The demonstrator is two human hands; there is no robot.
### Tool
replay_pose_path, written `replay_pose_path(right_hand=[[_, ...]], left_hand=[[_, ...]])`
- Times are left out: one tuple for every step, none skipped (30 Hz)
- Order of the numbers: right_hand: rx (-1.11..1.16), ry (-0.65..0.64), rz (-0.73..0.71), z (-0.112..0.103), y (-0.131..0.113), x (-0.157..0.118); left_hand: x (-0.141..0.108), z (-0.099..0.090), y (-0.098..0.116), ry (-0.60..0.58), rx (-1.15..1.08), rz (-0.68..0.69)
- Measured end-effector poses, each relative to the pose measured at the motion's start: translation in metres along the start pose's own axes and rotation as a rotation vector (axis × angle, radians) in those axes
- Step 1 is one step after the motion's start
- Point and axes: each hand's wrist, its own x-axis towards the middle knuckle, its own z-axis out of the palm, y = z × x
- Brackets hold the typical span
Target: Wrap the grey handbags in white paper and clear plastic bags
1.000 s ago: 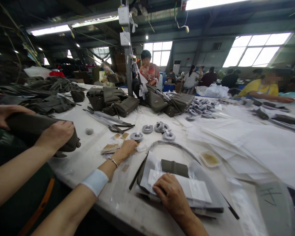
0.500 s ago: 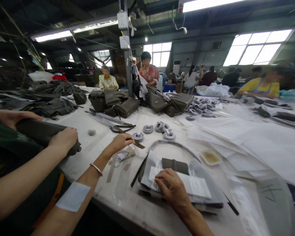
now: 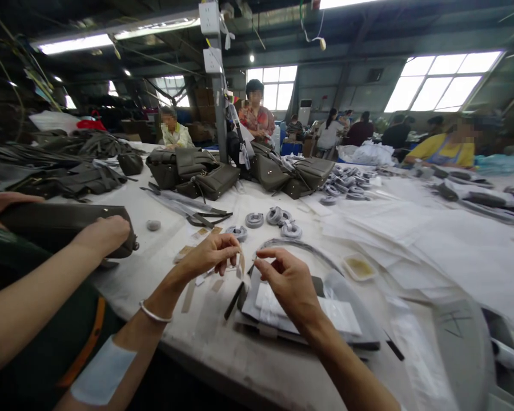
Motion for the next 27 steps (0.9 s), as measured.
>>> replay_pose_path(right_hand=[[0.001,-0.035,0.019,0.003,-0.004,0.003],[0.025,-0.089,0.031,0.006,-0.007,0.006],[0.073,-0.155,0.041,0.009,-0.009,0.008],[0.135,-0.223,0.054,0.011,-0.011,0.01],[0.196,-0.279,0.073,0.013,-0.013,0.01],[0.241,-0.318,0.101,0.014,-0.013,0.01],[0.265,-0.336,0.135,0.014,-0.012,0.01],[0.27,-0.334,0.17,0.013,-0.011,0.009],[0.266,-0.322,0.201,0.012,-0.01,0.008],[0.259,-0.318,0.224,0.01,-0.008,0.007],[0.251,-0.327,0.24,0.007,-0.006,0.006],[0.247,-0.347,0.252,0.005,-0.004,0.005],[0.25,-0.375,0.263,0.004,-0.003,0.004],[0.259,-0.407,0.277,0.002,-0.002,0.003],[0.275,-0.436,0.294,0.001,-0.002,0.002],[0.299,-0.455,0.31,-0.001,-0.002,0.001],[0.327,-0.458,0.322,-0.003,-0.002,0.001],[0.353,-0.449,0.33,-0.005,-0.002,0.0],[0.378,-0.43,0.334,-0.008,-0.003,0.0],[0.404,-0.404,0.335,-0.011,-0.003,0.0],[0.434,-0.381,0.336,-0.014,-0.003,0.0],[0.466,-0.361,0.336,-0.017,-0.002,0.0],[0.5,-0.347,0.339,-0.02,-0.001,-0.001],[0.533,-0.333,0.343,-0.023,0.0,-0.001],[0.558,-0.319,0.351,-0.025,0.001,-0.001],[0.572,-0.305,0.36,-0.028,0.003,-0.002],[0.573,-0.294,0.371,-0.03,0.004,-0.003]], left_hand=[[-0.002,0.005,0.003,-0.027,-0.063,0.011],[-0.004,0.01,0.006,-0.044,-0.115,0.028],[-0.005,0.014,0.008,-0.053,-0.147,0.049],[-0.006,0.017,0.011,-0.051,-0.159,0.071],[-0.007,0.019,0.013,-0.044,-0.163,0.088],[-0.008,0.021,0.014,-0.029,-0.158,0.097],[-0.009,0.021,0.015,-0.011,-0.145,0.096],[-0.01,0.021,0.015,0.009,-0.128,0.088],[-0.01,0.021,0.015,0.028,-0.114,0.077],[-0.011,0.021,0.014,0.04,-0.107,0.067],[-0.011,0.02,0.012,0.043,-0.113,0.06],[-0.012,0.02,0.009,0.039,-0.133,0.055],[-0.012,0.021,0.007,0.031,-0.163,0.051],[-0.012,0.021,0.003,0.022,-0.193,0.051],[-0.012,0.022,0.0,0.009,-0.219,0.054],[-0.012,0.022,-0.004,-0.008,-0.238,0.059],[-0.012,0.023,-0.008,-0.026,-0.253,0.063],[-0.013,0.023,-0.012,-0.042,-0.268,0.061],[-0.014,0.022,-0.016,-0.054,-0.286,0.054],[-0.015,0.022,-0.02,-0.056,-0.312,0.047],[-0.017,0.022,-0.023,-0.05,-0.348,0.045],[-0.019,0.022,-0.026,-0.041,-0.395,0.049],[-0.022,0.023,-0.028,-0.036,-0.456,0.056],[-0.025,0.023,-0.029,-0.036,-0.528,0.065],[-0.028,0.024,-0.03,-0.041,-0.607,0.07],[-0.031,0.024,-0.031,-0.05,-0.687,0.068],[-0.034,0.025,-0.031,-0.059,-0.761,0.063]])
